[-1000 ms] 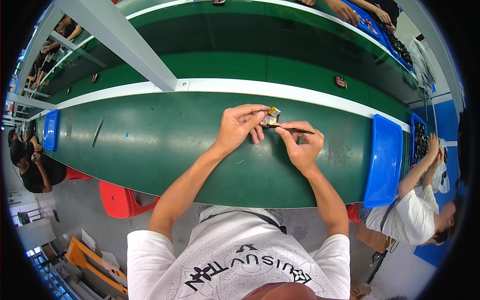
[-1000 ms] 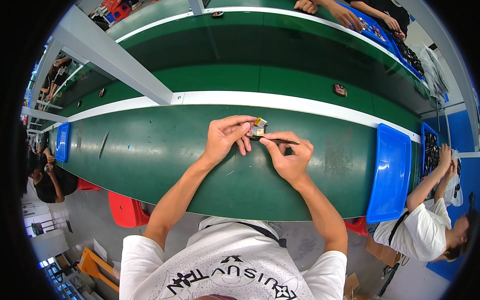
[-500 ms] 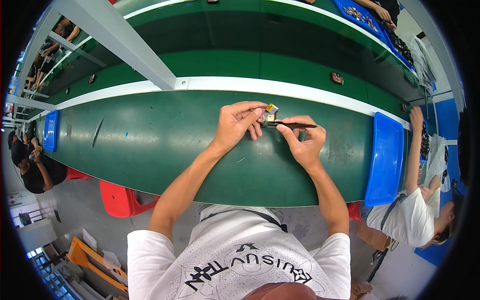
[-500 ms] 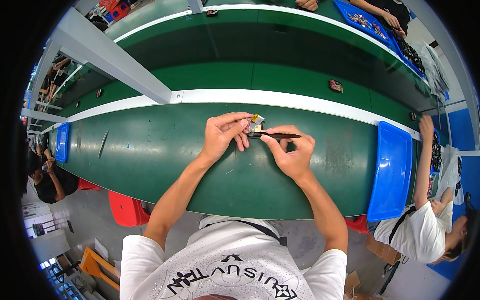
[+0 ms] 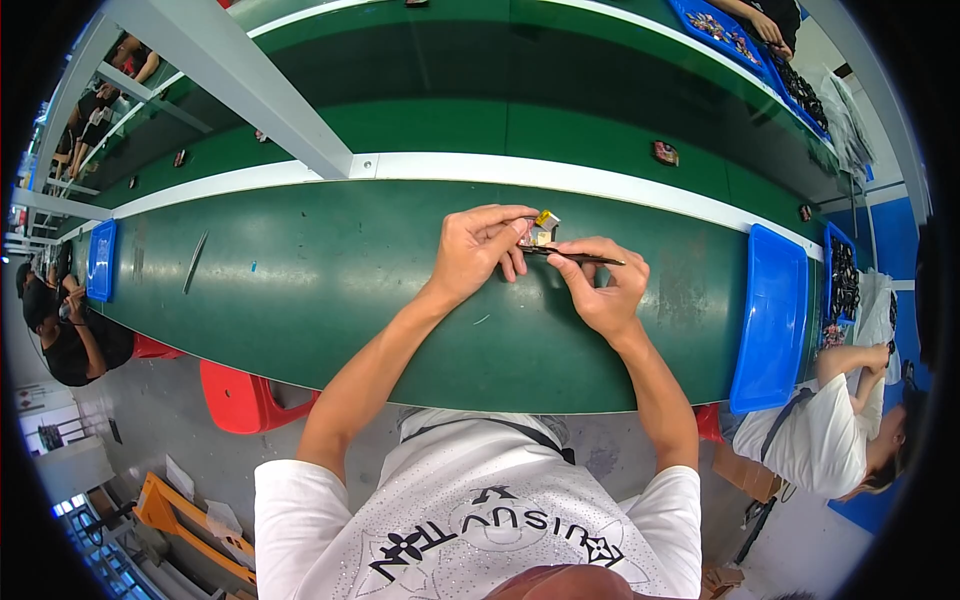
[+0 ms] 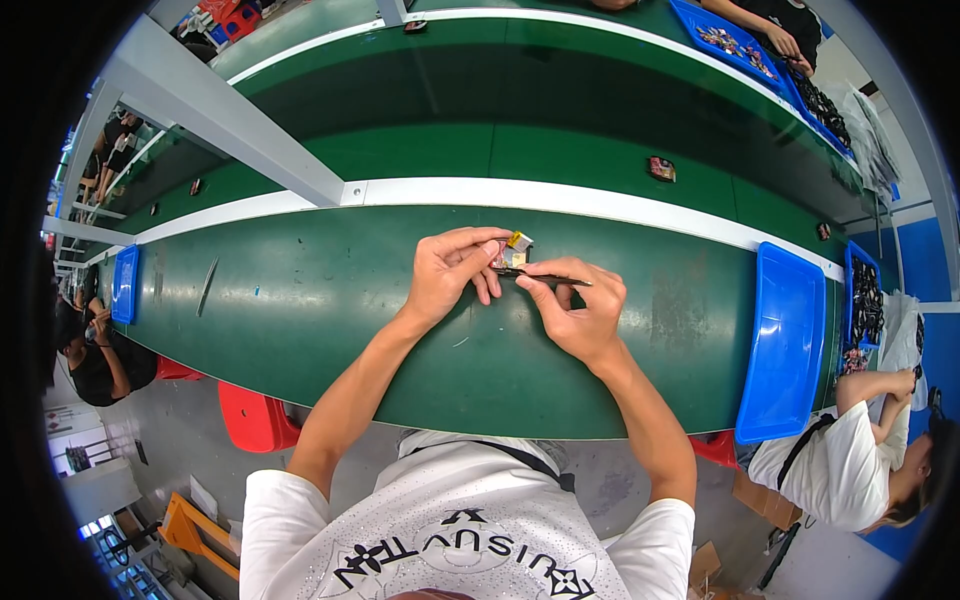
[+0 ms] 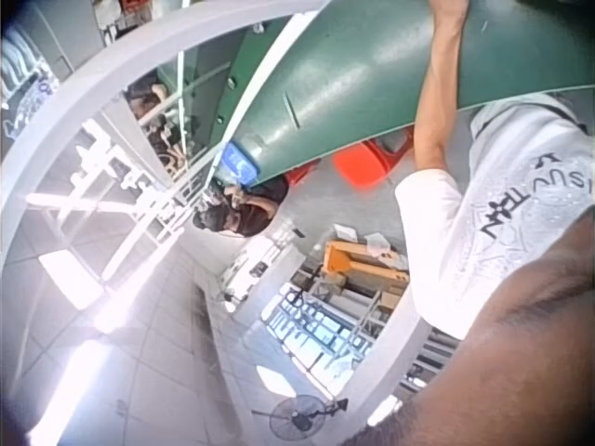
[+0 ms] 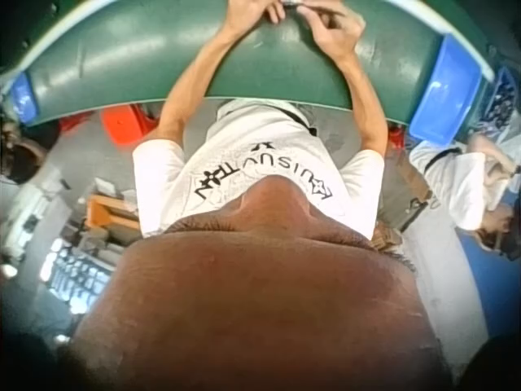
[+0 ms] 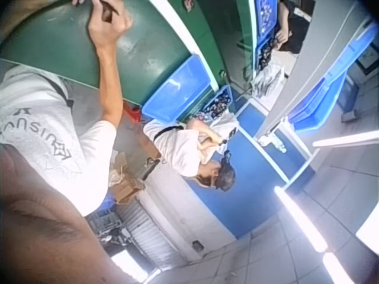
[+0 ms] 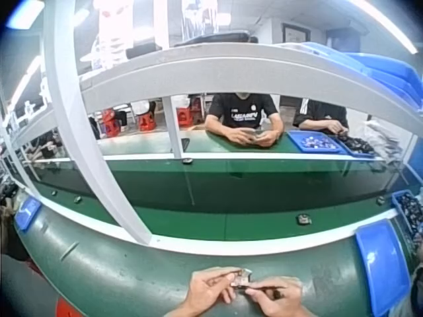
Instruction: Manually assembling small electronic components on a production line using a precision tool.
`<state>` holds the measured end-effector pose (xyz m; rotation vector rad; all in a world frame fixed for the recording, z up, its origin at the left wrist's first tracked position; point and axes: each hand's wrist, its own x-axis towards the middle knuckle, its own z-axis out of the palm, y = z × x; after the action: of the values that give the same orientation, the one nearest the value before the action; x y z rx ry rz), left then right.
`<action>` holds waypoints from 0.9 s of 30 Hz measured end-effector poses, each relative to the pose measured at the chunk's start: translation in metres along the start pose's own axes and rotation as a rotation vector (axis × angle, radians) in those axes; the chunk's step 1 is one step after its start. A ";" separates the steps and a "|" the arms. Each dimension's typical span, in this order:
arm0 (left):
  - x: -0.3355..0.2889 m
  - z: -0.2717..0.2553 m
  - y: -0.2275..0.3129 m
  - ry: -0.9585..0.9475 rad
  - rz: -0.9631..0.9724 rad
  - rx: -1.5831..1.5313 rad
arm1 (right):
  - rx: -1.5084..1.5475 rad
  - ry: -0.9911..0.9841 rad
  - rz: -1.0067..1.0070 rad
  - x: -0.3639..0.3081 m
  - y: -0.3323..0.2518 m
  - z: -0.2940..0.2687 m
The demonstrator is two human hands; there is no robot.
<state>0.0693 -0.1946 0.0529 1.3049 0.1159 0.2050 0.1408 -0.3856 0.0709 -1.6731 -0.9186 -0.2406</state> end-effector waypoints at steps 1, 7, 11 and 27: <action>0.000 0.000 0.000 0.002 0.002 0.000 | 0.004 -0.002 -0.005 0.000 -0.001 0.000; 0.000 0.001 0.000 0.000 -0.003 -0.003 | 0.000 -0.016 -0.034 0.001 -0.001 0.000; 0.000 -0.001 0.000 -0.010 -0.030 -0.014 | -0.064 -0.048 -0.154 0.001 0.000 -0.001; -0.001 0.005 0.002 0.009 -0.027 0.147 | -0.192 -0.071 -0.287 -0.001 0.001 0.003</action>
<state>0.0691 -0.1992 0.0557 1.4483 0.1587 0.1817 0.1399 -0.3832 0.0684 -1.7300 -1.2219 -0.4779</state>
